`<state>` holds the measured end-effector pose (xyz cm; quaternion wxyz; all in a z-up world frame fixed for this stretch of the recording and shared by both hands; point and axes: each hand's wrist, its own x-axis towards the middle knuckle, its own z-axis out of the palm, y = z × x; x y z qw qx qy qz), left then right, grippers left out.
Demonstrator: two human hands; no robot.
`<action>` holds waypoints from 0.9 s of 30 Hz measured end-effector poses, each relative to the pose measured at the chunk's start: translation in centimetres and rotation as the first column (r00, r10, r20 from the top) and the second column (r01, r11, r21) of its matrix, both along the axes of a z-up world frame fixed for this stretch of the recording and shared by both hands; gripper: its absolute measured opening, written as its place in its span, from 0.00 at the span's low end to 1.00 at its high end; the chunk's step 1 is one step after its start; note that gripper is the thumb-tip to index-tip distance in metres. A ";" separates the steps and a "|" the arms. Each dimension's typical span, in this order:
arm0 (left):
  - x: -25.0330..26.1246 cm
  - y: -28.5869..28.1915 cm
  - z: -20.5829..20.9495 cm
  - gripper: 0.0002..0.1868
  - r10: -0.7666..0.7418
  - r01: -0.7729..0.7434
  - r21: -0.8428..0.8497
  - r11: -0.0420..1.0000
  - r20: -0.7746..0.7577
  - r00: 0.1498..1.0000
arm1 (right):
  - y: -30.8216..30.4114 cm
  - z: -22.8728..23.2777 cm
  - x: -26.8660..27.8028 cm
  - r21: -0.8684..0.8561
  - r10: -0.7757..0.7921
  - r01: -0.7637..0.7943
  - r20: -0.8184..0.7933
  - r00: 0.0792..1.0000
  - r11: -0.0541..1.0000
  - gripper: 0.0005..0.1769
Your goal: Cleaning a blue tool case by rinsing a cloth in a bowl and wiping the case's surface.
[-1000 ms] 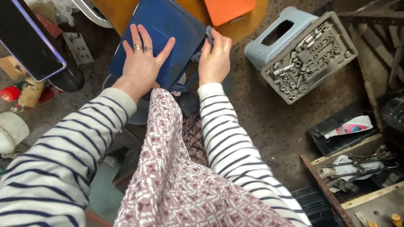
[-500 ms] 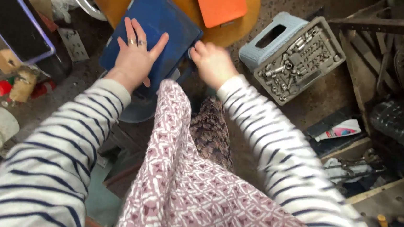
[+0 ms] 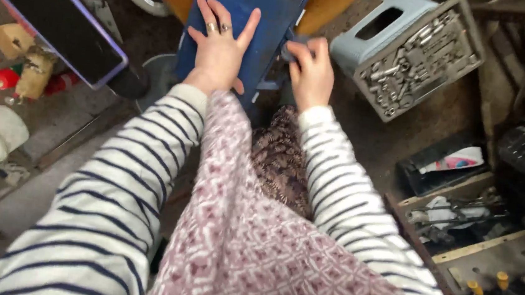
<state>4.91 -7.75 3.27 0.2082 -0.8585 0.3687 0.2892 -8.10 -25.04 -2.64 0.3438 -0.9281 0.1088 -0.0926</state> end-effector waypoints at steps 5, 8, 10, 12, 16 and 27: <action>-1.0 -1.5 0.6 0.86 0.045 -0.045 0.057 0.997 -0.001 0.999 | 2.3 0.4 -4.7 0.094 -0.084 0.097 -0.135 0.987 0.991 0.19; -1.2 -1.7 0.5 0.87 0.045 -0.046 0.062 0.997 0.012 0.999 | -0.1 1.0 -3.2 0.094 -0.013 0.021 -0.091 0.996 0.995 0.16; -1.5 -1.9 0.0 0.87 0.061 -0.061 0.052 0.997 -0.003 0.998 | -1.7 0.3 -1.3 0.077 0.024 -0.021 -0.030 0.999 0.997 0.18; -2.2 -1.9 -0.1 0.86 0.076 -0.075 -0.015 0.997 0.074 0.994 | -2.0 -0.4 0.5 0.008 -0.126 0.126 0.025 0.992 0.992 0.16; -2.8 -2.2 -0.3 0.88 0.062 -0.055 -0.040 0.998 0.183 0.981 | 2.6 -1.8 -5.6 0.046 -0.154 0.155 -0.023 0.988 0.987 0.17; -2.7 -4.7 0.4 0.88 0.190 -0.189 0.069 0.979 -0.003 0.982 | 2.8 -1.9 -6.7 0.090 -0.366 0.375 -0.101 0.925 0.923 0.20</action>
